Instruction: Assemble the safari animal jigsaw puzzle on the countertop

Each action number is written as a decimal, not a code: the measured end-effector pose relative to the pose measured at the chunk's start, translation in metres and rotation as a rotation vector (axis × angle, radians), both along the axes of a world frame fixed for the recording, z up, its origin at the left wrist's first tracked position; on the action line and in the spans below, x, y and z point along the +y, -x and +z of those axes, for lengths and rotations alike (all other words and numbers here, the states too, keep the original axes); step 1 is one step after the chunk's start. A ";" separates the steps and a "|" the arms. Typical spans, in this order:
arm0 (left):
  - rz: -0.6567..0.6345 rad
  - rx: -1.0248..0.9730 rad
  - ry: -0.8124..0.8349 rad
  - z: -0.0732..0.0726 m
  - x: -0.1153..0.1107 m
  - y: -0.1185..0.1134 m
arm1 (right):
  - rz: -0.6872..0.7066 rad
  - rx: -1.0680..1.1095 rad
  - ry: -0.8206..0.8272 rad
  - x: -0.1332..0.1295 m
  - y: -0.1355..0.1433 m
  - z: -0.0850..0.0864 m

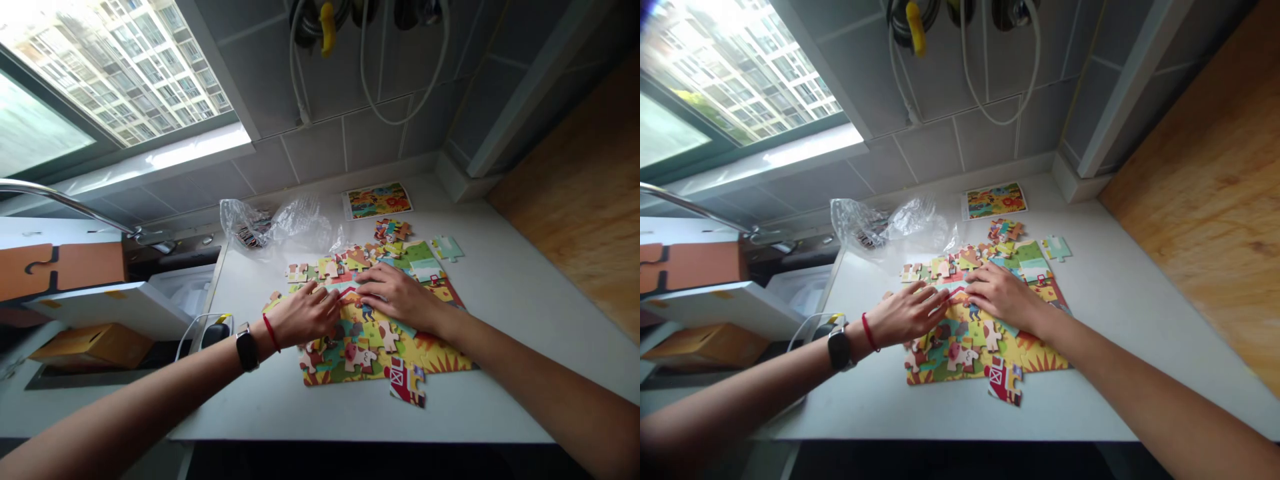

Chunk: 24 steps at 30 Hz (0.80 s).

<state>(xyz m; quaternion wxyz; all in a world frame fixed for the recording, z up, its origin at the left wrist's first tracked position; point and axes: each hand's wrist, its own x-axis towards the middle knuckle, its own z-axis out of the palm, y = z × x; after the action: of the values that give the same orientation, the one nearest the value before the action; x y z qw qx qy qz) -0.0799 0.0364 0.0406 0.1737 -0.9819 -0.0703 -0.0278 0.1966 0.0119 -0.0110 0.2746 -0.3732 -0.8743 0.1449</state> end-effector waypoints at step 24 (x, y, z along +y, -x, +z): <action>-0.128 0.050 0.096 0.007 0.041 -0.038 | 0.080 0.093 -0.141 -0.013 0.010 0.014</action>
<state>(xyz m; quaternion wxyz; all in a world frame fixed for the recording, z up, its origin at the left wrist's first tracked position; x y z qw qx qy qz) -0.0414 0.0776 0.0471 0.1259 -0.9920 -0.0043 -0.0109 0.1863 -0.0011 0.0027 0.3343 -0.3105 -0.8829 0.1108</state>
